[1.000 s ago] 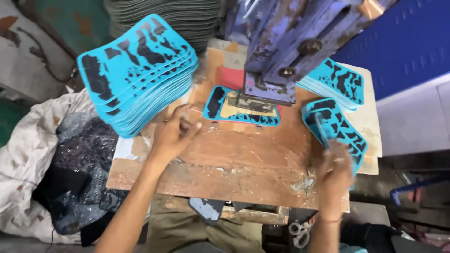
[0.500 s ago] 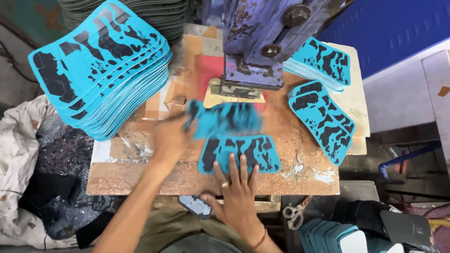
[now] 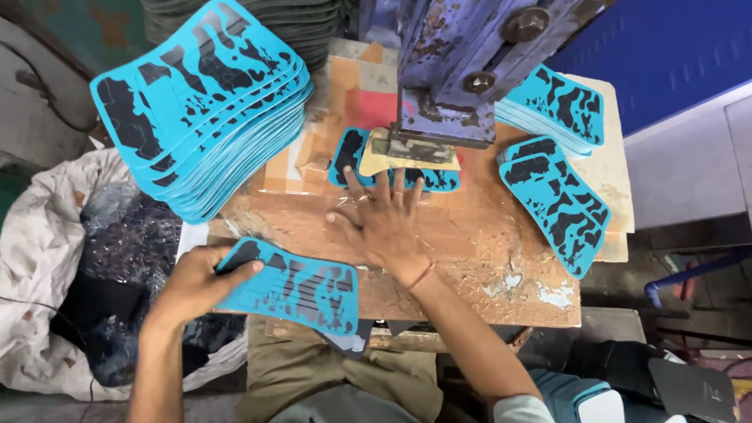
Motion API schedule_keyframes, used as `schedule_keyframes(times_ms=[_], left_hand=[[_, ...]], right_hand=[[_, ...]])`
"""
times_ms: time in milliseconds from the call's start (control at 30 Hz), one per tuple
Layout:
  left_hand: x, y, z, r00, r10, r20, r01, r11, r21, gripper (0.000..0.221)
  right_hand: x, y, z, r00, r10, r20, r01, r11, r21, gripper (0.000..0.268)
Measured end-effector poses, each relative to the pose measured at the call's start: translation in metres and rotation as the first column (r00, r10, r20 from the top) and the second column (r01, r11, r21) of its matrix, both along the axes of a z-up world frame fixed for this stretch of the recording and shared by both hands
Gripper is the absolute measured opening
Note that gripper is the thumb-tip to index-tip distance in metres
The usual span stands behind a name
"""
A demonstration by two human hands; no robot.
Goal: The worker uses a punching machine to cut out sandal or shoe sole shapes from printed foam sheets.
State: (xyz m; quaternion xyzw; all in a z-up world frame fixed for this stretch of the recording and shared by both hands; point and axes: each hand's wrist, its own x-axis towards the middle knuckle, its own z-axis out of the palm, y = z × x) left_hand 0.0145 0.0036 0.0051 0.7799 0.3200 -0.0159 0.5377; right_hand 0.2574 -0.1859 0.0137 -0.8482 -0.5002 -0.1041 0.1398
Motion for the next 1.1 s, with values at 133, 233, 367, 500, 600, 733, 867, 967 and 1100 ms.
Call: schedule_keyframes(times_ms=[133, 233, 367, 500, 600, 733, 867, 967, 1100], left_hand=[[-0.007, 0.001, -0.004, 0.976, -0.02, 0.218, 0.012, 0.999, 0.038, 0.026], [-0.003, 0.005, 0.0, 0.988, -0.042, 0.15, 0.044, 0.999, -0.008, 0.024], [-0.003, 0.003, 0.002, 0.997, -0.055, 0.062, 0.056, 0.998, -0.021, 0.025], [-0.003, -0.001, 0.006, 0.996, -0.03, 0.084, 0.025, 0.998, 0.056, 0.025], [-0.004, -0.004, 0.004, 0.997, 0.064, -0.052, -0.064, 0.998, 0.017, 0.024], [-0.01, -0.003, -0.006, 0.977, 0.007, 0.211, -0.023, 0.997, 0.074, 0.023], [-0.006, -0.006, 0.037, 0.949, 0.07, 0.308, -0.132, 0.974, 0.185, 0.019], [0.017, 0.027, 0.086, 0.778, 0.138, 0.613, -0.386, 0.875, 0.293, 0.02], [0.061, 0.108, 0.104, 0.581, 0.104, 0.807, -0.56, 0.77, 0.304, 0.028]], right_hand=[[-0.01, 0.001, -0.007, 1.0, 0.0, 0.007, -0.001, 1.0, 0.025, 0.074], [-0.012, -0.005, -0.002, 1.0, -0.006, 0.012, 0.005, 0.998, 0.07, 0.071], [-0.026, -0.046, 0.004, 0.993, 0.083, -0.085, -0.076, 0.994, 0.083, 0.061], [-0.051, -0.091, 0.01, 0.969, 0.152, -0.194, -0.127, 0.983, 0.133, 0.052], [-0.053, -0.101, 0.012, 0.955, 0.154, -0.253, -0.118, 0.981, 0.152, 0.058], [-0.055, -0.105, 0.008, 0.946, 0.17, -0.275, -0.119, 0.974, 0.192, 0.052], [-0.057, -0.101, 0.004, 0.962, 0.144, -0.232, -0.095, 0.973, 0.211, 0.05], [-0.061, -0.101, 0.007, 0.963, 0.128, -0.236, -0.08, 0.976, 0.202, 0.05], [-0.059, -0.098, 0.018, 0.965, 0.139, -0.221, -0.094, 0.975, 0.204, 0.05]])
